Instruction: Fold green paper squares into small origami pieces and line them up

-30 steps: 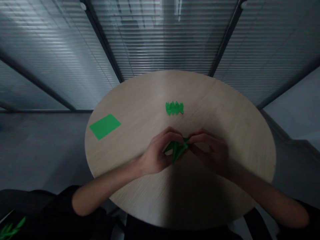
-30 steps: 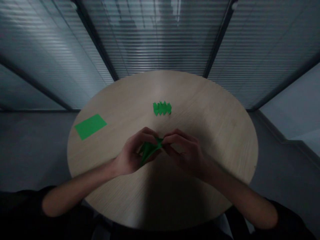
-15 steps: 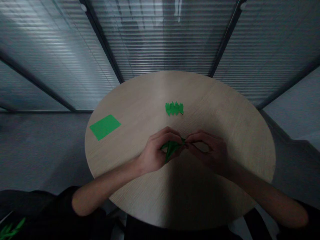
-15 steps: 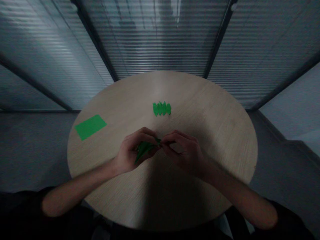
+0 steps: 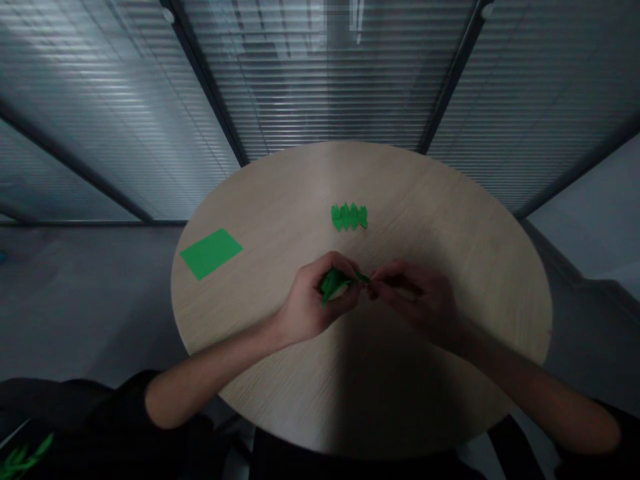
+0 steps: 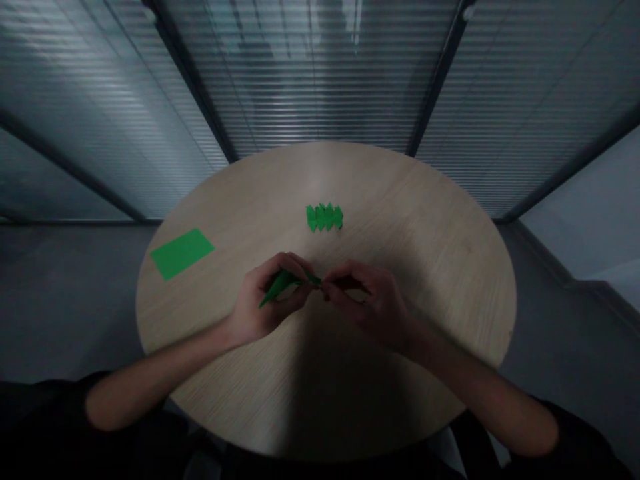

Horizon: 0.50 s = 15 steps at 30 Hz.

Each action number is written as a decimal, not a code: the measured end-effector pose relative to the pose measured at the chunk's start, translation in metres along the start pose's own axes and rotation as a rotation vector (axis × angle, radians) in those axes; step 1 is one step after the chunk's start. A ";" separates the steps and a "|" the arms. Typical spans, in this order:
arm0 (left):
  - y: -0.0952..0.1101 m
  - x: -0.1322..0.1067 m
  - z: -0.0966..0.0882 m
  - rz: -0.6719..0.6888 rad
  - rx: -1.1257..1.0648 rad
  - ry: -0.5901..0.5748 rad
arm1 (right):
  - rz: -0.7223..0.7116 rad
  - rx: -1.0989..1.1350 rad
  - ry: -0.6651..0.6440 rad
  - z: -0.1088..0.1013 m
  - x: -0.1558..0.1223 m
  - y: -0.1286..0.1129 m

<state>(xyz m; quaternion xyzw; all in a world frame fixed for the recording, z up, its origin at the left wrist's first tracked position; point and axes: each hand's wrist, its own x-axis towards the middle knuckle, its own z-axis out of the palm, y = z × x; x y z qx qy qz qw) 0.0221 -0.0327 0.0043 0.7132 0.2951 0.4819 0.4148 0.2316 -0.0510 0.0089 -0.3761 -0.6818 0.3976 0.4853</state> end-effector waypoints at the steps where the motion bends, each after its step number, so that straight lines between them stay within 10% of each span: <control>1: 0.000 0.000 0.000 -0.012 0.005 0.007 | 0.017 0.019 -0.005 0.000 0.000 0.000; 15: -0.001 -0.001 0.001 -0.028 -0.009 0.029 | 0.101 0.061 0.044 0.000 0.001 0.002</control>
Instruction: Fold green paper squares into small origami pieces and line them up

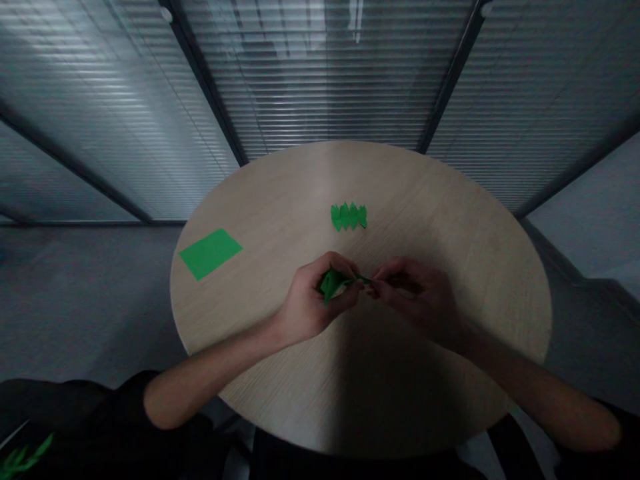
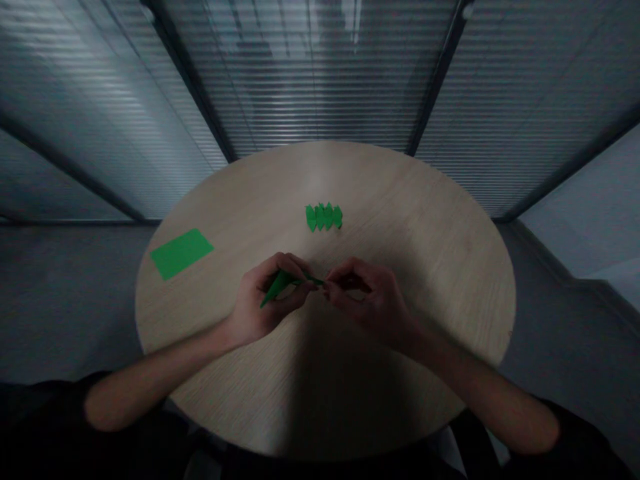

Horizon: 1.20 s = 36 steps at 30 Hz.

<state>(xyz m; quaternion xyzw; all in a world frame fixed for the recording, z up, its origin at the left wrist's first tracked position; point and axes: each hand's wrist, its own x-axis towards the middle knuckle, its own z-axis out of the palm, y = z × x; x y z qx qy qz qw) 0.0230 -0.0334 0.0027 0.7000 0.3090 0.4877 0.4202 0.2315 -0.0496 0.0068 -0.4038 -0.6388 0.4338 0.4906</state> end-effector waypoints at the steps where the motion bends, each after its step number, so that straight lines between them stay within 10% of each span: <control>1: 0.000 0.000 0.000 0.007 0.000 0.000 | 0.014 0.004 -0.002 0.000 0.000 0.000; 36: 0.001 0.001 -0.003 -0.049 -0.019 -0.042 | 0.066 -0.048 -0.092 -0.002 0.001 0.003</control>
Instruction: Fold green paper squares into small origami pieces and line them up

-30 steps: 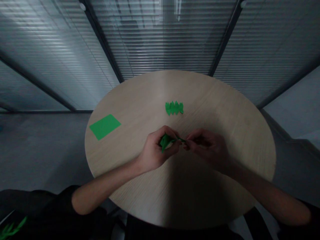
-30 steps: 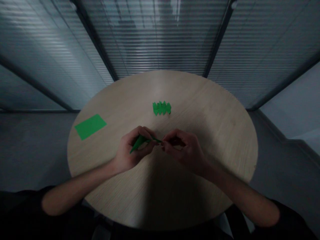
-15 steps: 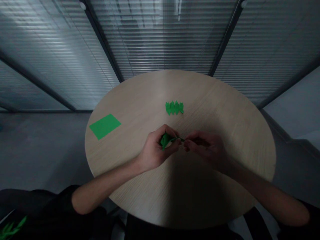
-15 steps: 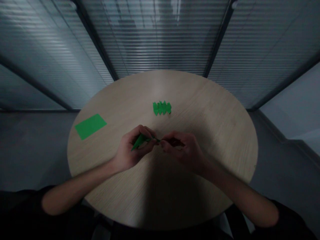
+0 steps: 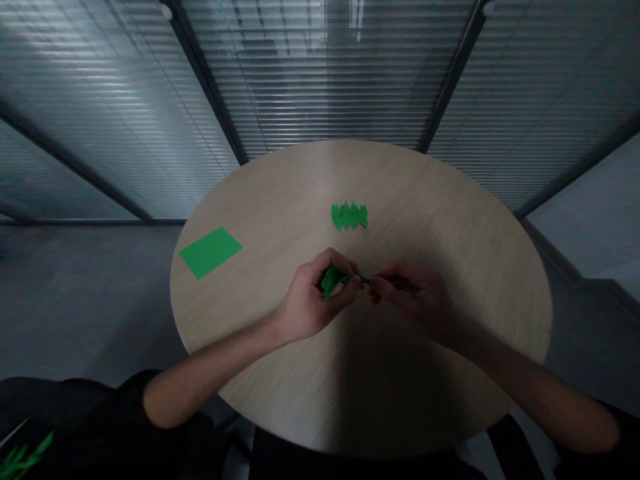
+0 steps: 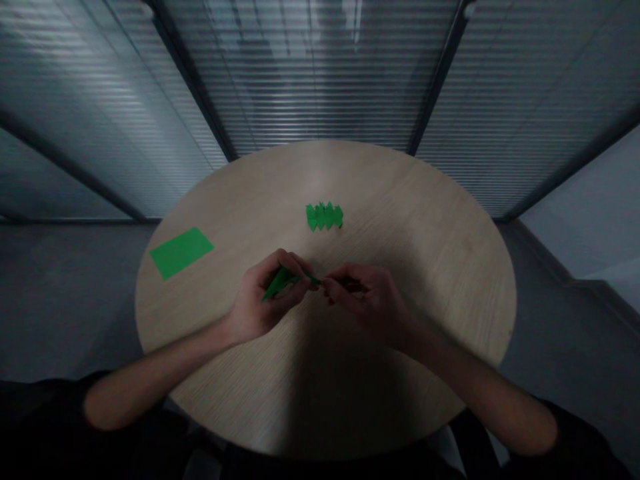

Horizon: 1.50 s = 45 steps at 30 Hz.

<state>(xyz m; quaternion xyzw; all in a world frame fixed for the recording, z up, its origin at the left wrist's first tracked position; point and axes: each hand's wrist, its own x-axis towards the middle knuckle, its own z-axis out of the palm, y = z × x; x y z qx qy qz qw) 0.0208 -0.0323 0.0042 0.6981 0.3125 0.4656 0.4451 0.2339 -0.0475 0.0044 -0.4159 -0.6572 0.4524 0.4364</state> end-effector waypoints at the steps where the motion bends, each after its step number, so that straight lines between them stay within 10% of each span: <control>1: 0.000 0.000 0.000 -0.006 -0.001 -0.001 | 0.005 -0.004 -0.003 0.000 0.000 0.000; 45: 0.002 0.001 0.003 0.004 0.018 0.012 | -0.034 -0.083 0.015 0.001 -0.002 -0.003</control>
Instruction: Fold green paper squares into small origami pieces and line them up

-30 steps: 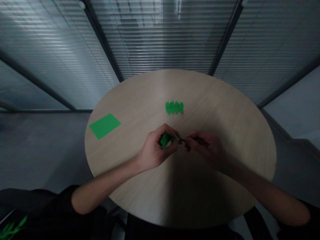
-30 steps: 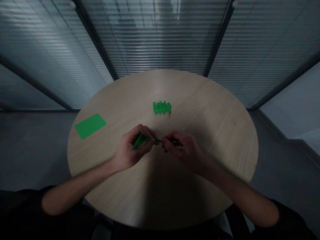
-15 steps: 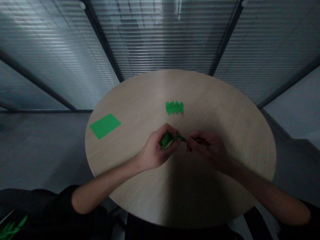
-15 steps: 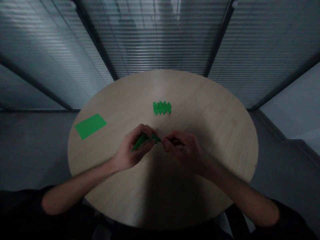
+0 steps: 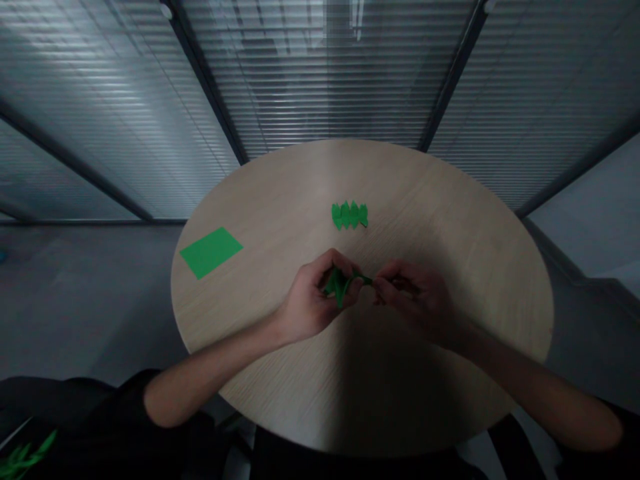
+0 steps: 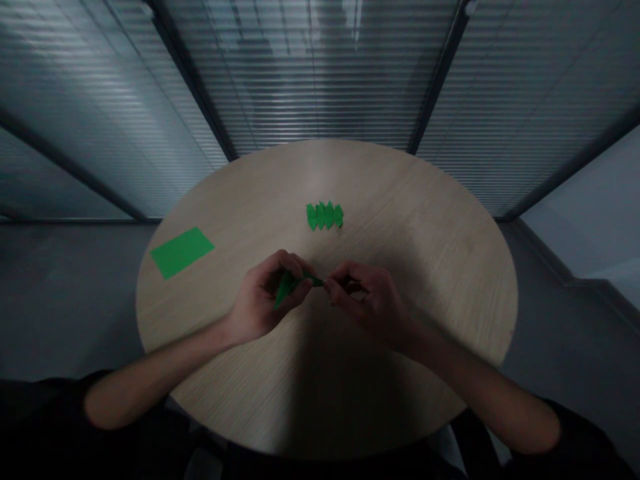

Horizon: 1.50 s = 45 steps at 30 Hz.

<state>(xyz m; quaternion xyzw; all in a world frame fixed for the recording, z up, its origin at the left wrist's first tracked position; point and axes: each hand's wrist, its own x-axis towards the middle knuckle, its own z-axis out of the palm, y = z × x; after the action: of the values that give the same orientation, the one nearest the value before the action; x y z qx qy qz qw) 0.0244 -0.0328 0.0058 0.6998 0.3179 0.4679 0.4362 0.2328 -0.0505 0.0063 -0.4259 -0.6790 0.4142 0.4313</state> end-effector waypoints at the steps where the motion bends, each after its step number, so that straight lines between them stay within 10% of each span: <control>1: 0.000 0.000 0.000 0.003 0.009 0.000 | 0.001 -0.004 0.000 0.000 0.000 0.001; 45: -0.005 -0.002 -0.009 0.184 0.180 -0.155 | 0.100 0.169 -0.067 0.004 0.004 0.000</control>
<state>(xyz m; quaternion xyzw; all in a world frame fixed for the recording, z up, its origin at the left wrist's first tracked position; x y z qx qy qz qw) 0.0148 -0.0297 0.0025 0.7962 0.2585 0.4202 0.3503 0.2281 -0.0474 0.0065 -0.4071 -0.6337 0.5049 0.4215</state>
